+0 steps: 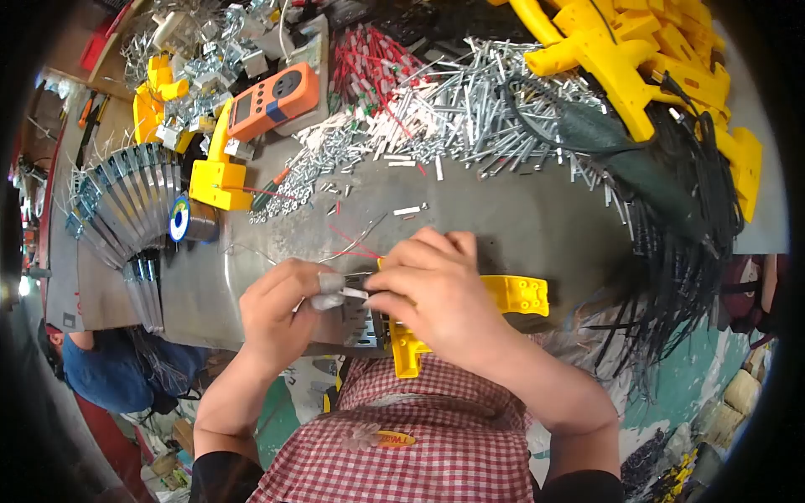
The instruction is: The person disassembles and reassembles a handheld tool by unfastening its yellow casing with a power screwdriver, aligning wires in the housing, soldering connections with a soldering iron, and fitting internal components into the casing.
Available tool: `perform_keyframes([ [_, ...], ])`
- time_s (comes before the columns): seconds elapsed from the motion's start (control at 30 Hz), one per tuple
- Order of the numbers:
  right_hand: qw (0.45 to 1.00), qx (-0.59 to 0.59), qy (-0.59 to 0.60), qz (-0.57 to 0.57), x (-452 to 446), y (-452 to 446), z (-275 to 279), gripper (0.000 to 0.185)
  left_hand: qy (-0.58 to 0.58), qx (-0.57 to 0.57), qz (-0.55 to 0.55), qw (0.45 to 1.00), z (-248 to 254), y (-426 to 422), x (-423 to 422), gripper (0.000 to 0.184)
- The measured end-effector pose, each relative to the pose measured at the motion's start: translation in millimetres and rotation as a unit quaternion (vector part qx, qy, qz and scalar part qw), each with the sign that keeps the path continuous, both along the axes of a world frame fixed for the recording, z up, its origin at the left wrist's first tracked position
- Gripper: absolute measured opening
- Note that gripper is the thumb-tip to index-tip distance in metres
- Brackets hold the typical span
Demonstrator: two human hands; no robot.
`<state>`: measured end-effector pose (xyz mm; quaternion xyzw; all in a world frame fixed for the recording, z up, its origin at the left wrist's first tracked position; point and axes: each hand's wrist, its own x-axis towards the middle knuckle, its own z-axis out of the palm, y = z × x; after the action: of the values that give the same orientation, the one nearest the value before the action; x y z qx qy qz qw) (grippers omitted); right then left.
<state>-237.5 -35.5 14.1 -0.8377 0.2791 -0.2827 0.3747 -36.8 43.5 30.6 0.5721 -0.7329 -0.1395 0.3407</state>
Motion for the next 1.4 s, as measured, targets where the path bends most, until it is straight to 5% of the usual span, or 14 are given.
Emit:
perform_keyframes([
  [0.17,0.999,-0.022,-0.042,0.014,17,5,-4,0.014,-0.102,-0.117,-0.005,0.988,7,-6,-6,0.028],
  [0.3,0.963,-0.267,-0.010,-0.047,16,17,-10,0.013,0.092,0.254,0.141,0.952,-2,1,-6,0.014],
  [0.47,0.980,-0.171,-0.059,-0.079,-37,-9,-4,0.024,0.147,0.282,0.128,0.939,-12,2,-3,0.006],
  [0.5,0.967,-0.202,0.055,-0.143,-75,-28,20,0.025,0.152,0.277,0.118,0.941,-14,3,-4,0.006],
  [0.67,0.710,-0.322,0.320,-0.538,-252,-119,53,0.015,0.278,0.319,0.098,0.901,-13,10,-3,0.014],
  [0.7,0.693,-0.236,0.444,-0.516,-283,-129,50,0.020,0.287,0.321,0.100,0.897,-12,9,-4,0.014],
  [0.83,0.796,-0.139,0.316,-0.497,-292,-124,46,0.023,0.255,0.332,0.094,0.903,-5,9,0,0.015],
  [0.97,0.786,-0.065,0.326,-0.521,-297,-97,40,0.032,0.340,0.265,0.128,0.893,-8,13,0,0.028],
  [1.07,0.759,-0.235,0.232,-0.561,-287,-86,71,0.035,0.196,0.032,0.112,0.974,14,4,-19,0.031],
  [1.1,0.788,-0.068,0.111,-0.602,-257,-76,96,0.033,0.233,-0.006,0.108,0.966,16,6,-30,0.032],
  [1.17,0.887,0.087,-0.118,-0.437,-206,-54,118,0.031,0.174,0.032,-0.071,0.982,38,-1,-58,0.036],
  [1.27,0.889,0.211,-0.306,-0.268,-126,-24,122,0.031,0.234,0.146,-0.300,0.913,43,-19,-128,0.084],
  [1.37,0.854,0.200,-0.379,-0.294,-89,-23,137,0.034,0.446,0.321,-0.338,0.764,40,-18,-161,0.078],
  [1.4,0.860,0.230,-0.382,-0.246,-109,-39,132,0.034,0.388,0.319,-0.344,0.793,43,-20,-152,0.070],
])
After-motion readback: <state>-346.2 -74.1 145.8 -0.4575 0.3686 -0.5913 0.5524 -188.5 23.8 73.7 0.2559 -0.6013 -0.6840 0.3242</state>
